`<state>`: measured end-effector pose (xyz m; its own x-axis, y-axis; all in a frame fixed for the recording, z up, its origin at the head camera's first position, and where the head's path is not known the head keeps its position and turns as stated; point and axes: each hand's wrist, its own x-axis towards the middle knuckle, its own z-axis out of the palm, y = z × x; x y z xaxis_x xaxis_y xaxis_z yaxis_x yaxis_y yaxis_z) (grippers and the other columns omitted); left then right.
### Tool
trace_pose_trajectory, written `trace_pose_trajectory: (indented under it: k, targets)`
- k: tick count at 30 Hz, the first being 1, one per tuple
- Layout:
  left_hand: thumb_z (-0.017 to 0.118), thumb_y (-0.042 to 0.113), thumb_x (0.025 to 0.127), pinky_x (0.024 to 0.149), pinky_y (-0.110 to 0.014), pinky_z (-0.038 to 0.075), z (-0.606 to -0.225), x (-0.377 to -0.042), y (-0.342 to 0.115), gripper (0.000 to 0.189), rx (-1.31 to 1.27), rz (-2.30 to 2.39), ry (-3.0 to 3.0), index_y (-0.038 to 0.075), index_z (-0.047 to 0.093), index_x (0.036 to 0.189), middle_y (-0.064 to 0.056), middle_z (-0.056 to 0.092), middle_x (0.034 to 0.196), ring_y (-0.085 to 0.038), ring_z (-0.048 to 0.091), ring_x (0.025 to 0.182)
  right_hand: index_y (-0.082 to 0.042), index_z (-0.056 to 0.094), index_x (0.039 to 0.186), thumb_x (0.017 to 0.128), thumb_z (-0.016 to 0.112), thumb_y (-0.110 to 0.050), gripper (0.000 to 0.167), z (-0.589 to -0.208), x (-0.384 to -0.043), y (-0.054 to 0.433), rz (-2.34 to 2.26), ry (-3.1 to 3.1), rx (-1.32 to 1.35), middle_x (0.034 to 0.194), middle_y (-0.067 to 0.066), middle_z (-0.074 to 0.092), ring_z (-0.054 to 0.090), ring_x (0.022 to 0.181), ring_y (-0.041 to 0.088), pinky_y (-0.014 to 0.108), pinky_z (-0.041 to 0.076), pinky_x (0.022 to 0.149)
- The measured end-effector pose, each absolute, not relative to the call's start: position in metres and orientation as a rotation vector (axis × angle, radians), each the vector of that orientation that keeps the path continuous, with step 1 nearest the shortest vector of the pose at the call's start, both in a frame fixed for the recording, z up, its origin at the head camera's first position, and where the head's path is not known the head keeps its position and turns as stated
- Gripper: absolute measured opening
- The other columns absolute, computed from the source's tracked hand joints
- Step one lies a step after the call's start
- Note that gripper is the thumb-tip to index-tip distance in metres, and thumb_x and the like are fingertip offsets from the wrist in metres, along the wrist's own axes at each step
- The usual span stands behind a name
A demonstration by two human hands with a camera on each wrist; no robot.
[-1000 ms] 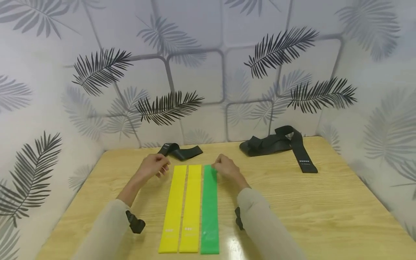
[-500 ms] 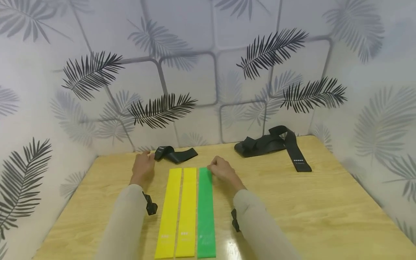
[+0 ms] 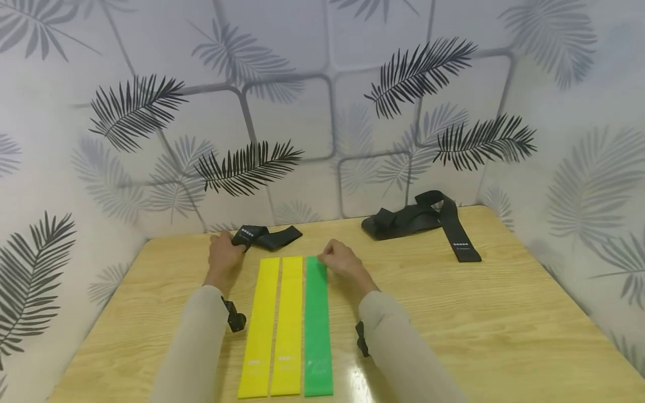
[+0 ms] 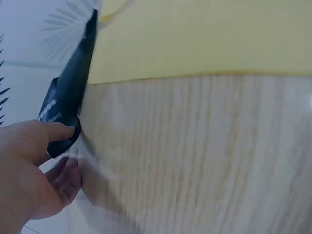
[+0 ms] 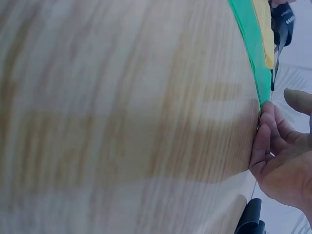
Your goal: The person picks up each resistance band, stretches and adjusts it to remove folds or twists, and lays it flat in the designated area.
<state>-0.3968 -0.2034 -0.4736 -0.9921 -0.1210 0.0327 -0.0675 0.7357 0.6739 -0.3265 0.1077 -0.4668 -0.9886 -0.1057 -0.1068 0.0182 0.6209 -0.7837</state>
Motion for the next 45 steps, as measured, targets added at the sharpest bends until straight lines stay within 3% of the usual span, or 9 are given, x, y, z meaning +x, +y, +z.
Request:
trace_pose_trajectory:
  k: [5,9,17,20,23,25,35,41,45]
  targets:
    - [0.059,0.009,0.1,0.103,-0.048,0.052,-0.455,-0.395,-0.2,0.021,0.171,-1.576,-2.766,-0.003,0.055,0.117,-0.026,0.06,0.124,-0.037,0.064,0.112,-0.005,0.06,0.113,0.104,0.059,-0.028,0.024,-0.465,-0.328,0.107,-1.368,2.622,-0.085,0.105,0.01,0.067,0.059,0.097,0.026,0.042,0.048,0.091]
    - [0.058,0.008,0.104,0.101,-0.041,0.055,-0.434,-0.392,-0.196,0.014,0.04,-1.92,-2.673,0.003,0.047,0.11,-0.021,0.056,0.125,-0.027,0.066,0.103,0.001,0.059,0.122,0.107,0.055,-0.023,0.029,-0.458,-0.329,0.107,-1.545,2.509,-0.059,0.11,0.018,0.071,0.064,0.106,0.031,0.046,0.047,0.105]
    - [0.06,-0.003,0.103,0.093,-0.025,0.058,-0.402,-0.376,-0.175,0.03,-0.203,-2.366,-2.407,0.001,0.043,0.128,-0.027,0.049,0.142,-0.023,0.064,0.109,0.011,0.065,0.124,0.11,0.048,-0.019,0.038,-0.452,-0.33,0.097,-1.959,2.172,-0.148,0.106,0.021,0.074,0.069,0.077,0.02,0.03,0.057,0.074]
    - [0.058,-0.004,0.103,0.094,-0.027,0.057,-0.392,-0.369,-0.161,0.028,-0.309,-2.387,-2.407,-0.001,0.044,0.127,-0.021,0.055,0.133,-0.022,0.063,0.11,0.014,0.057,0.137,0.115,0.036,-0.028,0.052,-0.445,-0.327,0.087,-2.003,1.917,-0.341,0.126,0.028,0.069,0.074,0.104,0.034,0.042,0.058,0.097]
    - [0.059,-0.005,0.102,0.092,-0.028,0.058,-0.382,-0.36,-0.146,0.021,-0.448,-2.355,-2.437,-0.002,0.049,0.12,-0.011,0.06,0.116,-0.019,0.065,0.101,0.013,0.043,0.15,0.117,0.023,-0.037,0.063,-0.434,-0.324,0.075,-2.063,1.707,-0.456,0.149,0.031,0.051,0.052,0.138,0.046,0.054,0.039,0.118]
    - [0.059,-0.005,0.102,0.091,-0.028,0.057,-0.376,-0.353,-0.138,0.016,-0.521,-2.344,-2.446,-0.001,0.05,0.115,-0.009,0.06,0.112,-0.019,0.064,0.101,0.009,0.035,0.156,0.116,0.018,-0.041,0.066,-0.428,-0.324,0.068,-2.148,1.576,-0.455,0.157,0.031,0.042,0.042,0.145,0.047,0.054,0.034,0.121]
    - [0.057,-0.007,0.097,0.088,-0.031,0.059,-0.372,-0.331,-0.117,0.02,-0.562,-2.36,-2.518,-0.001,0.049,0.115,-0.023,0.055,0.131,-0.027,0.063,0.106,0.002,0.03,0.159,0.117,0.021,-0.032,0.055,-0.399,-0.328,0.061,-2.547,1.351,-0.295,0.162,0.021,0.04,0.037,0.152,0.033,0.043,0.026,0.126]
    - [0.055,0.0,0.097,0.081,-0.032,0.061,-0.379,-0.322,-0.116,0.045,-0.541,-2.262,-2.708,-0.007,0.043,0.14,-0.025,0.057,0.124,-0.029,0.068,0.094,0.002,0.03,0.159,0.116,0.025,-0.027,0.052,-0.393,-0.328,0.068,-2.564,1.381,-0.377,0.159,0.022,0.045,0.039,0.149,0.04,0.044,0.026,0.126]
    - [0.056,0.003,0.101,0.077,-0.031,0.06,-0.381,-0.314,-0.115,0.041,-0.661,-2.221,-2.782,-0.007,0.053,0.141,-0.021,0.07,0.114,-0.029,0.073,0.091,-0.002,0.023,0.162,0.116,0.025,-0.029,0.053,-0.389,-0.327,0.07,-2.567,1.308,-0.385,0.159,0.025,0.042,0.042,0.147,0.041,0.049,0.027,0.126]
